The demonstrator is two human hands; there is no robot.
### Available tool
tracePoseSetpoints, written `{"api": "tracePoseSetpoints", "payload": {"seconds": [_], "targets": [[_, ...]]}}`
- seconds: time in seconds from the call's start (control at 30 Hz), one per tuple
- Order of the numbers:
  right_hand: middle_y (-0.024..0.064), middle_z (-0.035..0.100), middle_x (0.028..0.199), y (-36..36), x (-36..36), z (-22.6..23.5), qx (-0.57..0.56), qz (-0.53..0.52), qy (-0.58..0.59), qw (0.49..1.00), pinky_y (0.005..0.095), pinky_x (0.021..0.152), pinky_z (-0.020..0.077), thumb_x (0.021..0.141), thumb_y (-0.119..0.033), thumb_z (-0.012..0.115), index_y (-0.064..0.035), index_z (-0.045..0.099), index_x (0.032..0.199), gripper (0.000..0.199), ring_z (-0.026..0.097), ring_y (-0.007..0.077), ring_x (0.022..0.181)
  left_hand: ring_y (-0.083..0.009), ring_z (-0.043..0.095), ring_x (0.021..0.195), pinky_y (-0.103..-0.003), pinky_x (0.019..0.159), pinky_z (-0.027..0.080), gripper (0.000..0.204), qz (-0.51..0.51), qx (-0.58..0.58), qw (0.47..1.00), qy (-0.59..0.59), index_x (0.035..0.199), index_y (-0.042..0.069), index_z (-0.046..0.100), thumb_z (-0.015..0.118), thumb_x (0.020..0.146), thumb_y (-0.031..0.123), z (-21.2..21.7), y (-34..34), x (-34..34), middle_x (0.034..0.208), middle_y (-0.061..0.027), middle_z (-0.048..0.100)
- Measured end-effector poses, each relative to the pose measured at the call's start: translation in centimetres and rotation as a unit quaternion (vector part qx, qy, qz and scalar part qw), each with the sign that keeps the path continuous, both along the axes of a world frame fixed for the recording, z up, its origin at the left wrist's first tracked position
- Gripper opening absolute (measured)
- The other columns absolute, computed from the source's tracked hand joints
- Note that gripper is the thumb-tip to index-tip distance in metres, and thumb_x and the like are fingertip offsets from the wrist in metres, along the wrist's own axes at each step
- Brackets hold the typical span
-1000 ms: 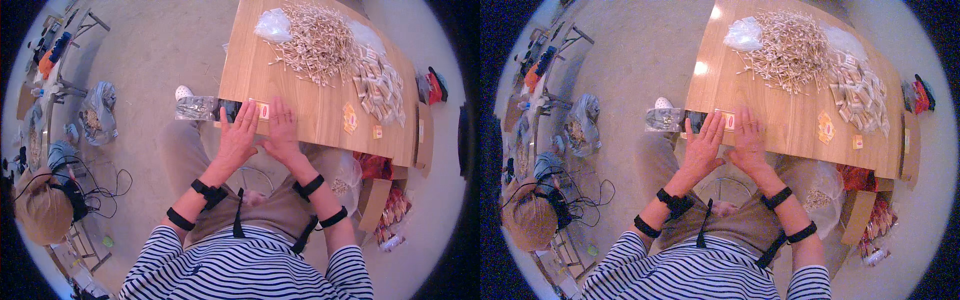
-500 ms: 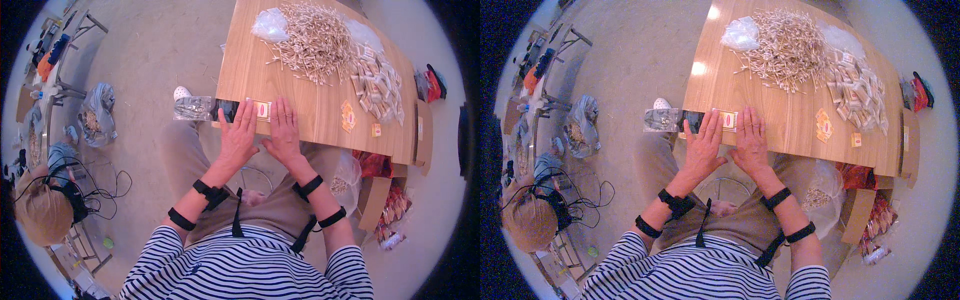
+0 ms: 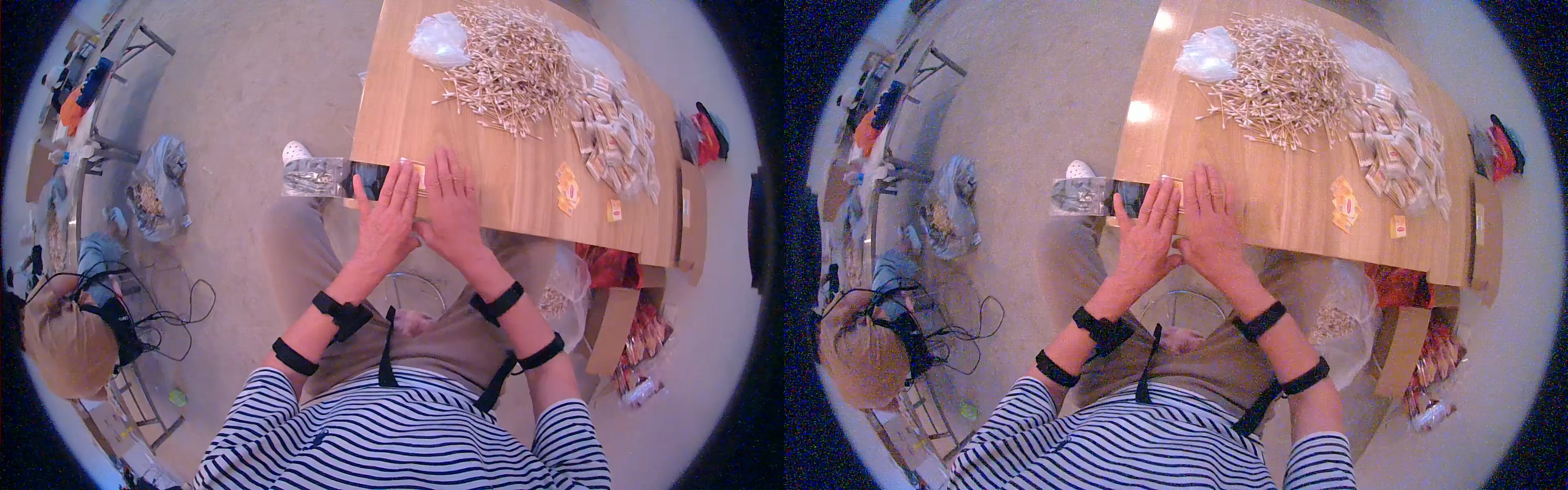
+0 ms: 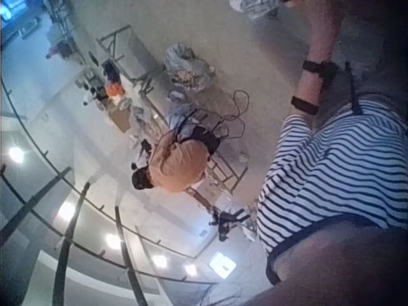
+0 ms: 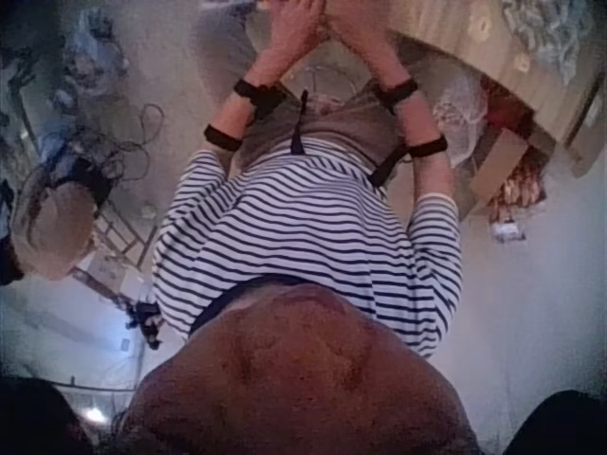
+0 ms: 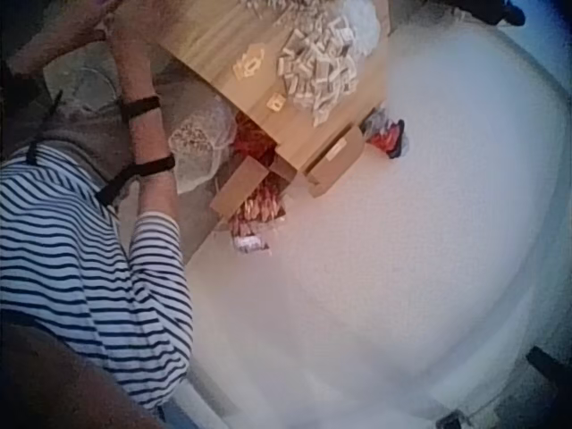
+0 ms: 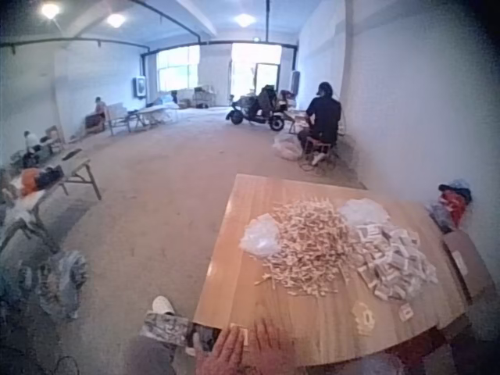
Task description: Picking up bundles of cotton swabs and placing them into small plastic bags.
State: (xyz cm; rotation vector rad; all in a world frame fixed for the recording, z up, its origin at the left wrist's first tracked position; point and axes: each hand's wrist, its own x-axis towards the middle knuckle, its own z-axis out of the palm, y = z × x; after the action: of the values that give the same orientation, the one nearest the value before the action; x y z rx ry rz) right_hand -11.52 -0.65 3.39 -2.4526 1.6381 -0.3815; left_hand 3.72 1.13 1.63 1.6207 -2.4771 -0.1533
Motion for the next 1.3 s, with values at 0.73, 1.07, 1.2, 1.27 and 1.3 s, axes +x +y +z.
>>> {"api": "tracePoseSetpoints", "payload": {"seconds": [0.73,1.07,1.2,1.27,1.3], "targets": [[0.0195,0.026,0.160,-0.5,1.2,-3.0,-0.011,-0.019,0.010,1.000,0.0501,0.122,0.0188,0.068,-0.023,0.082,0.0027,0.031,0.150,0.100,0.021,0.0356,0.151,-0.0313,0.023,0.150,-0.069,0.115,0.010,0.106,0.034,0.000,0.997,0.074,0.150,0.004,0.036,0.088,0.062,0.036,1.9,-1.3,2.6,0.159,-0.0127,0.031],[0.0239,0.028,0.158,-0.5,1.4,-2.1,-0.028,-0.007,0.009,1.000,0.0490,0.122,0.0202,0.060,-0.022,0.089,0.0041,0.028,0.150,0.111,0.025,0.0387,0.149,-0.0328,0.061,0.102,-0.043,0.092,0.048,0.057,0.202,-0.036,0.935,0.290,0.118,0.001,0.063,0.085,0.070,0.021,0.0,-2.3,8.5,0.113,-0.0168,0.065],[0.0256,0.026,0.159,-0.5,1.1,-2.0,-0.018,-0.001,-0.002,1.000,0.0498,0.122,0.0201,0.062,-0.021,0.087,0.0049,0.027,0.150,0.110,0.024,0.0401,0.149,-0.0277,0.066,0.090,-0.038,0.083,0.053,0.047,0.223,-0.018,0.903,0.367,0.113,-0.001,0.065,0.082,0.073,0.015,-1.4,-3.0,8.3,0.099,-0.0143,0.069],[0.0255,0.026,0.158,-0.4,1.2,-1.9,-0.015,-0.003,0.002,1.000,0.0497,0.122,0.0201,0.061,-0.021,0.087,0.0051,0.028,0.150,0.111,0.024,0.0401,0.149,-0.0211,0.067,0.087,-0.034,0.080,0.055,0.041,0.279,0.090,0.828,0.478,0.112,-0.002,0.065,0.079,0.076,0.010,-1.5,-3.4,8.3,0.096,-0.0127,0.070],[0.0254,0.026,0.158,-0.4,1.2,-1.8,-0.013,-0.004,0.002,1.000,0.0496,0.122,0.0200,0.060,-0.022,0.088,0.0053,0.028,0.150,0.111,0.023,0.0400,0.149,-0.0211,0.067,0.087,-0.034,0.080,0.055,0.041,0.279,0.091,0.827,0.479,0.112,-0.002,0.065,0.079,0.076,0.010,-1.6,-3.5,8.4,0.096,-0.0127,0.070]]}}
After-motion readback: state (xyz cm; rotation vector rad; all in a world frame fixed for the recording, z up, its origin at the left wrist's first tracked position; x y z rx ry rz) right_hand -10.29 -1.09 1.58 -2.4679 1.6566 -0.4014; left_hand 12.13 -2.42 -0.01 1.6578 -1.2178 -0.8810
